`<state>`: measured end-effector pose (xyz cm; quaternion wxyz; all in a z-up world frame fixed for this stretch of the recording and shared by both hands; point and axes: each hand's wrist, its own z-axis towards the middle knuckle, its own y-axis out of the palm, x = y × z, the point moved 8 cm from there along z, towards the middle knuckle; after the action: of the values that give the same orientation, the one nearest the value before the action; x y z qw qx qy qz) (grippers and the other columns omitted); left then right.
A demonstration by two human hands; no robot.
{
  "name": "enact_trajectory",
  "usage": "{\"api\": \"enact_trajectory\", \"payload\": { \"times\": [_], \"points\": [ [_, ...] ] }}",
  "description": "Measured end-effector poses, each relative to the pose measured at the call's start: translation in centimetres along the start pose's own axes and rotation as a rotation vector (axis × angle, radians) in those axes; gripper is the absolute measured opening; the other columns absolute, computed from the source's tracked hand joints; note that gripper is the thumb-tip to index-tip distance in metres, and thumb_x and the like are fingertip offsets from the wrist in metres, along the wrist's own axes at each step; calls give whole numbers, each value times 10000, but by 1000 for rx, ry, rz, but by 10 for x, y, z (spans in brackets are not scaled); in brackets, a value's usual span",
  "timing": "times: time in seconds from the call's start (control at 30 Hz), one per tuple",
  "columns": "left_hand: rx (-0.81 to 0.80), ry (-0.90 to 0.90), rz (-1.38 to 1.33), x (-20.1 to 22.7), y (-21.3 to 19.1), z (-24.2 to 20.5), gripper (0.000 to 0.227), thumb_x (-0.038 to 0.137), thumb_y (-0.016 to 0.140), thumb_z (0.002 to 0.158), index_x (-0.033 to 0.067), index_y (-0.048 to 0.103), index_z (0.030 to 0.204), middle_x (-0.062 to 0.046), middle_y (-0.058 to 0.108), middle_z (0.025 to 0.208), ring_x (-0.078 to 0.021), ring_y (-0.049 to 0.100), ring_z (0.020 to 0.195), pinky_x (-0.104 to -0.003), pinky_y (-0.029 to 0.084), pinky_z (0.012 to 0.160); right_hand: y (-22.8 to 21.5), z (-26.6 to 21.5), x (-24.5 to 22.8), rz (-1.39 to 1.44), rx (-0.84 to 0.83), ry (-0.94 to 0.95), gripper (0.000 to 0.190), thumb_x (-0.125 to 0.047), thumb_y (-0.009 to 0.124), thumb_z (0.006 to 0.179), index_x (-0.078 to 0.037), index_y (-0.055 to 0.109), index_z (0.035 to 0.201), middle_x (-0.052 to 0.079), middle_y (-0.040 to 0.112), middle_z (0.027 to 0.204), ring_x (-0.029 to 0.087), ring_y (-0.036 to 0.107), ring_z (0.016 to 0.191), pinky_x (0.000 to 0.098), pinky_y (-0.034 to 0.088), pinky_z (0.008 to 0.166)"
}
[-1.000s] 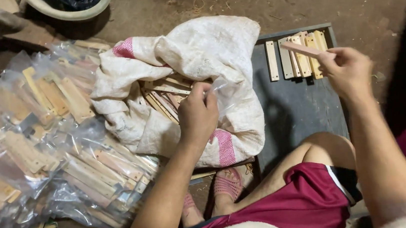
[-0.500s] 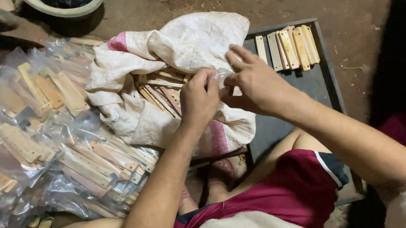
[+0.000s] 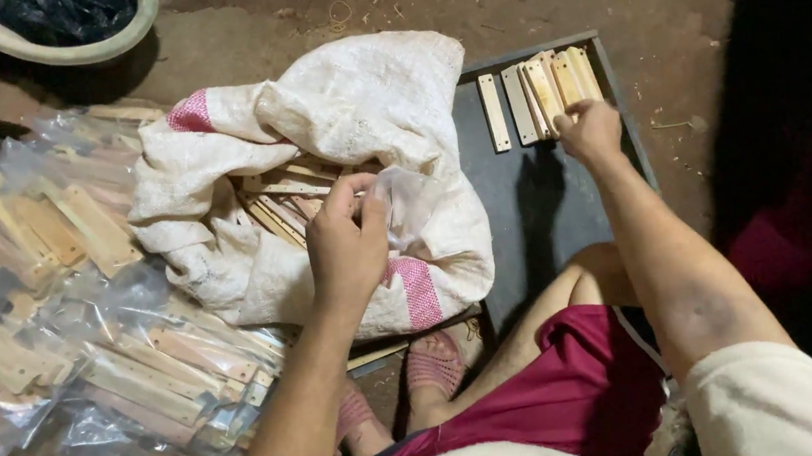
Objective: The person takes wooden slats from a large white sack and packs them into plastic bags by hand.
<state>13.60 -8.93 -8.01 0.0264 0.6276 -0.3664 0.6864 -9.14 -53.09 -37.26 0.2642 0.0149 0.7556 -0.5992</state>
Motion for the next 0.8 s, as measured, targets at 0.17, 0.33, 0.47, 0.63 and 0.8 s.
{"api": "enact_trajectory", "payload": {
  "times": [0.17,0.33,0.47,0.63,0.8],
  "points": [
    [13,-47,-14,3,-6,1,141,213,644,938,185,733,1044,-108,734,686,-324,755,757,-454,585,688,12,-34,-12,-126,-48,47,262,-409,844,859,-180,777,968,146,749,930,399,722,1007,487,570,860],
    [15,-38,-13,-3,-1,2,138,217,636,950,191,736,1041,-107,721,652,-339,749,738,-466,582,686,21,-14,17,-173,-28,59,314,-418,826,882,-120,771,965,214,743,956,433,719,1012,519,579,857],
    [-10,64,56,-2,7,8,93,142,661,933,136,717,1007,-69,674,629,-251,632,578,-396,490,526,-66,-53,-22,216,38,-34,353,-303,819,900,-3,694,1038,154,721,885,263,710,818,362,581,703],
    [-61,135,76,5,11,8,68,83,651,944,79,695,995,-12,656,644,-111,538,458,-284,394,376,-236,-157,-161,395,-161,-308,193,14,730,1072,115,644,1212,198,692,949,237,720,800,261,596,683],
    [-71,138,105,14,14,5,92,141,640,965,100,699,1022,10,624,628,-116,523,469,-303,378,395,-315,-250,-260,518,-292,-861,405,167,709,859,190,522,1218,351,672,1156,324,727,942,295,614,715]
  ]
}}
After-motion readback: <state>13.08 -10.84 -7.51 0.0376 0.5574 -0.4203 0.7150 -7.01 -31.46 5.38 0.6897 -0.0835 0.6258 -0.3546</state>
